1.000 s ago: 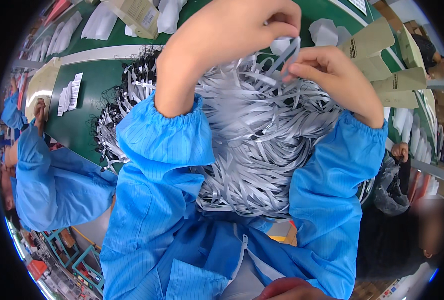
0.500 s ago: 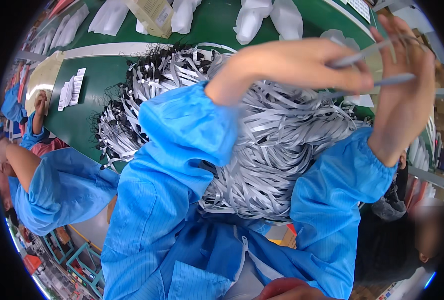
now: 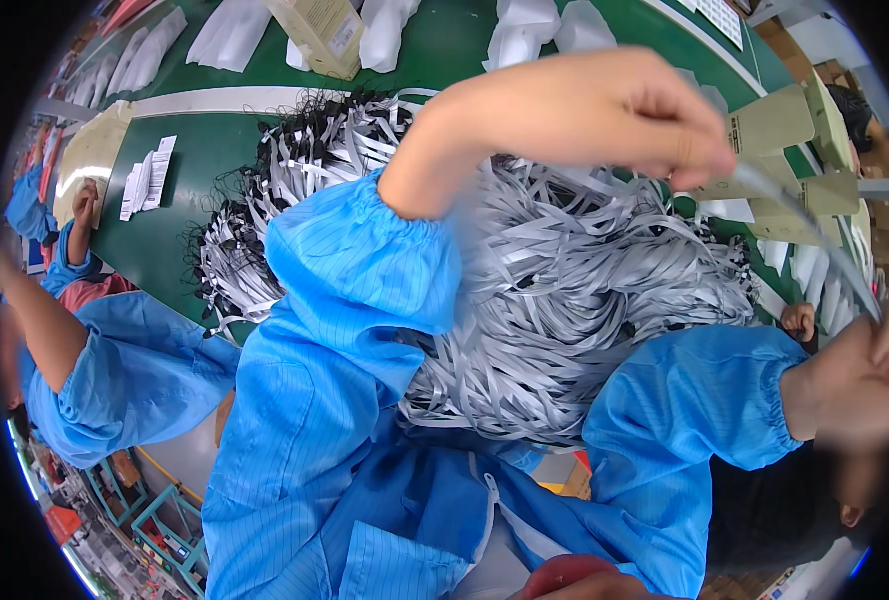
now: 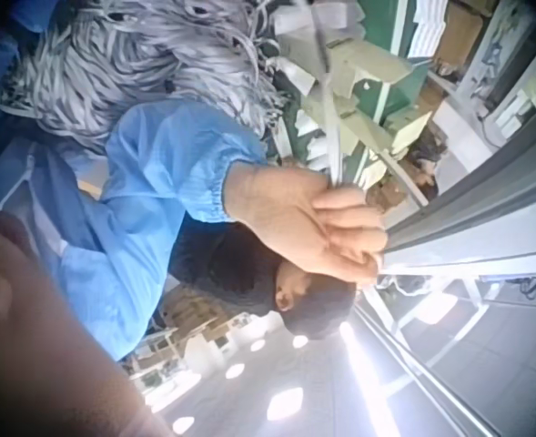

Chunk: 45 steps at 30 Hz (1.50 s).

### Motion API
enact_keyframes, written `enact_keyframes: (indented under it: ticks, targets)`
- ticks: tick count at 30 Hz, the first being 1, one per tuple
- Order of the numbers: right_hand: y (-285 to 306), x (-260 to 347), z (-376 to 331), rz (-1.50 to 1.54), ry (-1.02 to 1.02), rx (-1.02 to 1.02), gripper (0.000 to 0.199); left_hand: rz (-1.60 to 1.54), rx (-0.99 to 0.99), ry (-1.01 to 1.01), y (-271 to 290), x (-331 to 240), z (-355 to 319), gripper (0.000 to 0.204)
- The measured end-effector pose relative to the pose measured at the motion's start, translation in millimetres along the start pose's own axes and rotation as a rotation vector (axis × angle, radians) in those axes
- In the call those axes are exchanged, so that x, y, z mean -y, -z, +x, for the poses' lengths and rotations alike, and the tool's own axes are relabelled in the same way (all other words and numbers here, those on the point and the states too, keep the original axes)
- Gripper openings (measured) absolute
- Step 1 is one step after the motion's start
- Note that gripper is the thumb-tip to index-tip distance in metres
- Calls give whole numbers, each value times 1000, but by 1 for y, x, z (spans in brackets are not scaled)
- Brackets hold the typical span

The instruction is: Sorting and organizing white ribbon cables on a factory assembly line.

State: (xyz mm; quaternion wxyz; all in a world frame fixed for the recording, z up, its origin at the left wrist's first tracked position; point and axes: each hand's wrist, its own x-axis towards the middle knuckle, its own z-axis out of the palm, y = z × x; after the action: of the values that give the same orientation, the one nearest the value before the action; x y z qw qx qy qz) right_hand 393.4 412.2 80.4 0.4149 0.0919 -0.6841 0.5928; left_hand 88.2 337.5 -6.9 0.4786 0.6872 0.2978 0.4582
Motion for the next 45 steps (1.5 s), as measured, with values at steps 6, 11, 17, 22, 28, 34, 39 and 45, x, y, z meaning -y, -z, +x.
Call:
enact_keyframes:
  ticks: [6, 11, 17, 22, 28, 34, 39, 45]
  targets:
    - [-53, -72, 27, -870, -472, -401, 49, -138, -447, -107, 5, -15, 10, 32]
    - [-90, -156, 40, -809, -618, 140, 53, 103, -576, 62, 0, -50, -7, 34]
    - [-83, -152, 49, -655, -591, 144, 40, 279, -779, 102, 27, -45, -27, 36]
    - [-107, -134, 63, -512, -144, -388, 32, 222, -710, 90, 30, -19, -26, 34]
    - [-101, -133, 65, 100, -151, -901, 26, 349, -631, 250, -1, -4, -3, 29]
    - [-73, -122, 54, 167, -326, -882, 25, 705, -738, -48, -21, -8, -1, 30]
    - [-64, -106, 53, 172, -246, -866, 27, 1660, -1176, -80, 50, -34, -49, 74]
    - [-48, -96, 39, 686, -98, -574, 34, 950, -1204, 327, 119, -1, -120, 105]
